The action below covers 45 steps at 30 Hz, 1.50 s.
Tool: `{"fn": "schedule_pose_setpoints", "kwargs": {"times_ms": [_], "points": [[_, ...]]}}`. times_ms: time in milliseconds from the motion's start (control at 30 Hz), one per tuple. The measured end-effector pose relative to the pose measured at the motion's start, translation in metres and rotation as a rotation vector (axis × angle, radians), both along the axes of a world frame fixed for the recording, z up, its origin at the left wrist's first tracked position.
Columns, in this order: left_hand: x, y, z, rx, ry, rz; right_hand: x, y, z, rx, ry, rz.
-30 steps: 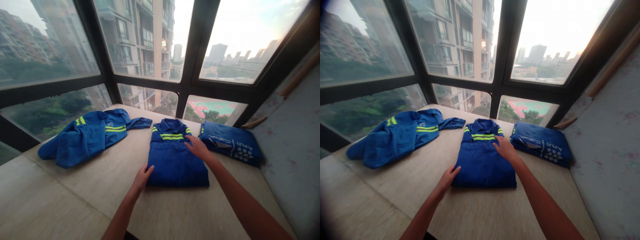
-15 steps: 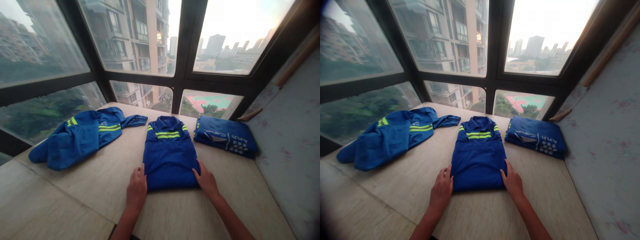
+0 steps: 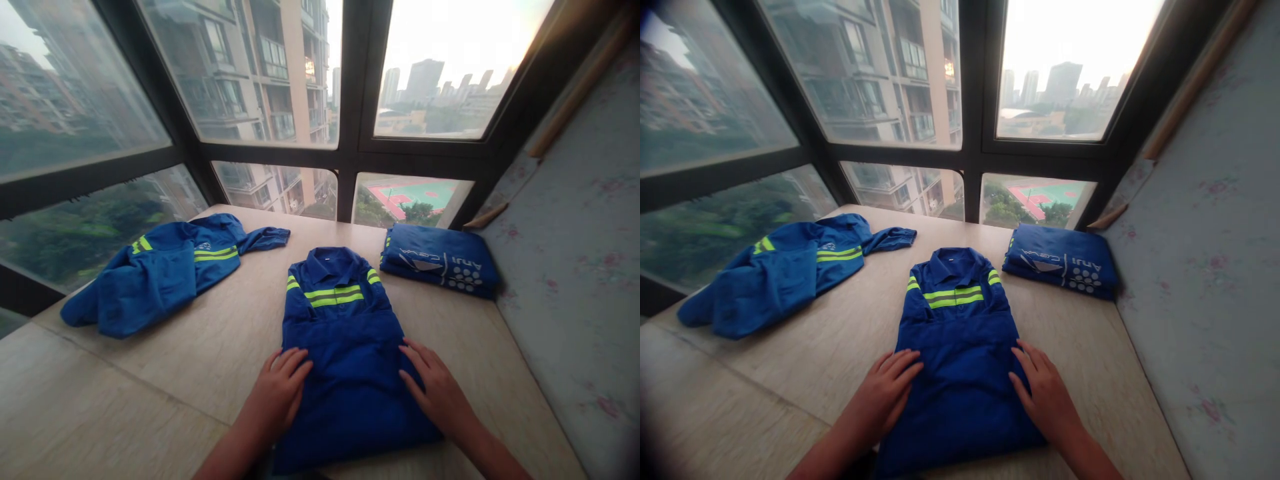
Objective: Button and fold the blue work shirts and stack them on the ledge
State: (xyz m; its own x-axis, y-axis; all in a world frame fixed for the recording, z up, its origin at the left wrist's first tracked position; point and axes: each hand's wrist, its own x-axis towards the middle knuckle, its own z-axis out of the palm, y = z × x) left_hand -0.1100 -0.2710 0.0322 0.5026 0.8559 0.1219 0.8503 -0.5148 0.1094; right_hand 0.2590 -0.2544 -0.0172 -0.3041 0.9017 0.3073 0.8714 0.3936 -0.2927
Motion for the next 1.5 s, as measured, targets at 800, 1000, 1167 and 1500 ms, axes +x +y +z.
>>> {"fn": "schedule_pose_setpoints", "kwargs": {"times_ms": [800, 1000, 1167, 1500], "points": [[0.019, 0.082, -0.041, 0.021, -0.157, 0.211, -0.045, 0.09, -0.015, -0.072, -0.052, 0.108], [-0.044, 0.054, -0.034, 0.255, -0.152, -0.132, 0.02, 0.08, -0.003, 0.242, -0.062, 0.517], [-0.072, 0.042, -0.019, 0.288, 0.137, -0.539, 0.032, 0.075, 0.016, 0.217, -0.256, 0.854], [-0.056, 0.067, -0.006, 0.227, 0.162, -0.636, 0.025, 0.09, 0.019, 0.172, -0.271, 0.93]]}}
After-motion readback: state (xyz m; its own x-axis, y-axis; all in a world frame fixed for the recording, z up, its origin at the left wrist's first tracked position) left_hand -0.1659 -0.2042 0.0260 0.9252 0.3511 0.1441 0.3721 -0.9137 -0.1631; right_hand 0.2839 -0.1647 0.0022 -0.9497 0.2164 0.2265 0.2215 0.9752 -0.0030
